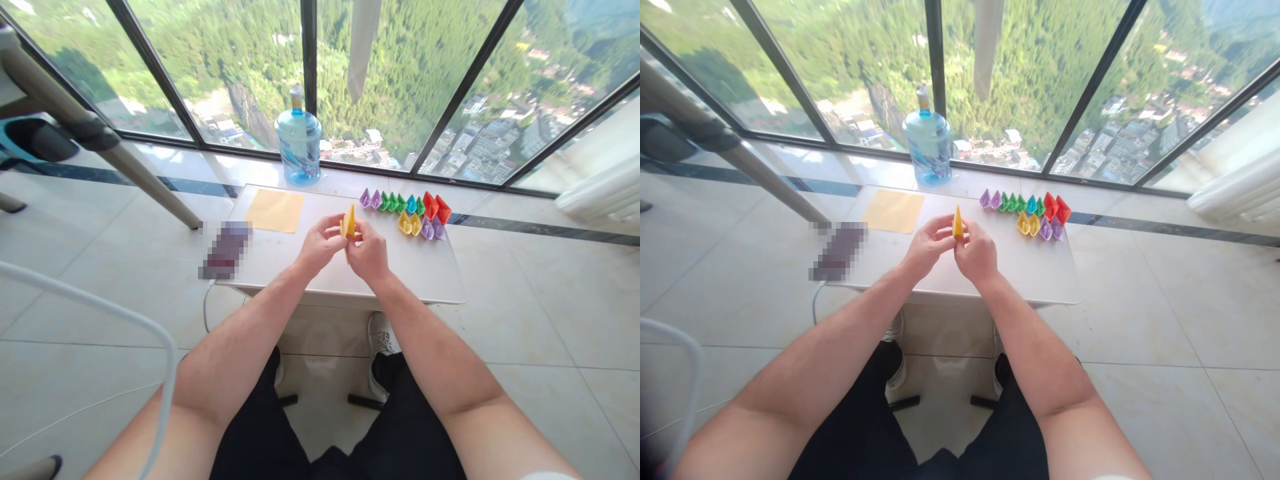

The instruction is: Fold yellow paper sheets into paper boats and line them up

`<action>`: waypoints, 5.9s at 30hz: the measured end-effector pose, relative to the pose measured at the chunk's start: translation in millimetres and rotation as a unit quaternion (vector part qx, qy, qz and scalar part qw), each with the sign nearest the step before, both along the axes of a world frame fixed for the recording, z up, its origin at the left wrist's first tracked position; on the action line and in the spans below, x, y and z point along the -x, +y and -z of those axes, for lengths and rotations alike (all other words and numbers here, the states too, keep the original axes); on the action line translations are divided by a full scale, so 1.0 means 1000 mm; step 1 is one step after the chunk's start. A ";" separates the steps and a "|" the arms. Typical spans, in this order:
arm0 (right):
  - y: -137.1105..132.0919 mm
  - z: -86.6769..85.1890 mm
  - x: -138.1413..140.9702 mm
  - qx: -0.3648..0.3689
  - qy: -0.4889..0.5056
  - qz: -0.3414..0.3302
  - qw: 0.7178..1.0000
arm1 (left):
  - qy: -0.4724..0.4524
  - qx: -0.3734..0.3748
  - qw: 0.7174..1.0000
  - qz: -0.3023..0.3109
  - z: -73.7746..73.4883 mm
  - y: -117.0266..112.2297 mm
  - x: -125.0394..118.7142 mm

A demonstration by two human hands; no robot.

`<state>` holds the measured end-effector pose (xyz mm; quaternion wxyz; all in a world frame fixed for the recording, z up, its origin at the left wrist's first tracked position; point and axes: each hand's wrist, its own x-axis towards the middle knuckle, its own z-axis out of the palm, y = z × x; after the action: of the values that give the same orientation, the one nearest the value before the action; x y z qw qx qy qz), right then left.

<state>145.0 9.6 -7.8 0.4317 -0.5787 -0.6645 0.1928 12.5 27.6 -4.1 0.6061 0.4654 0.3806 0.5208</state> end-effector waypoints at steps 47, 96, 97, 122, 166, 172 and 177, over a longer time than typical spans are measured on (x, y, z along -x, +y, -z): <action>0.018 0.002 -0.015 0.129 0.173 -0.022 0.976 | -0.065 0.171 0.983 -0.021 -0.005 0.004 0.010; 0.006 -0.015 -0.007 0.019 0.105 0.018 0.994 | 0.010 0.060 0.996 -0.063 -0.001 -0.006 0.000; 0.006 -0.015 -0.007 0.020 0.104 0.018 0.994 | 0.013 0.061 0.996 -0.064 -0.001 -0.006 0.000; 0.004 -0.017 -0.007 0.027 0.116 0.011 0.993 | 0.047 0.065 0.994 -0.076 -0.001 -0.008 -0.001; 0.009 -0.015 -0.009 0.064 0.166 0.011 0.984 | 0.077 0.045 0.990 -0.108 0.004 -0.007 -0.001; 0.009 -0.016 -0.010 0.050 0.115 0.029 0.992 | 0.067 0.043 0.992 -0.093 0.005 -0.007 -0.001; 0.009 -0.014 -0.010 0.050 0.108 0.019 0.993 | 0.071 0.042 0.991 -0.107 0.006 -0.006 -0.001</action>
<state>155.4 18.8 5.8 0.4752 -0.5878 -0.5925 0.2786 13.1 21.7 -10.6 0.5372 0.4320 0.4918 0.5320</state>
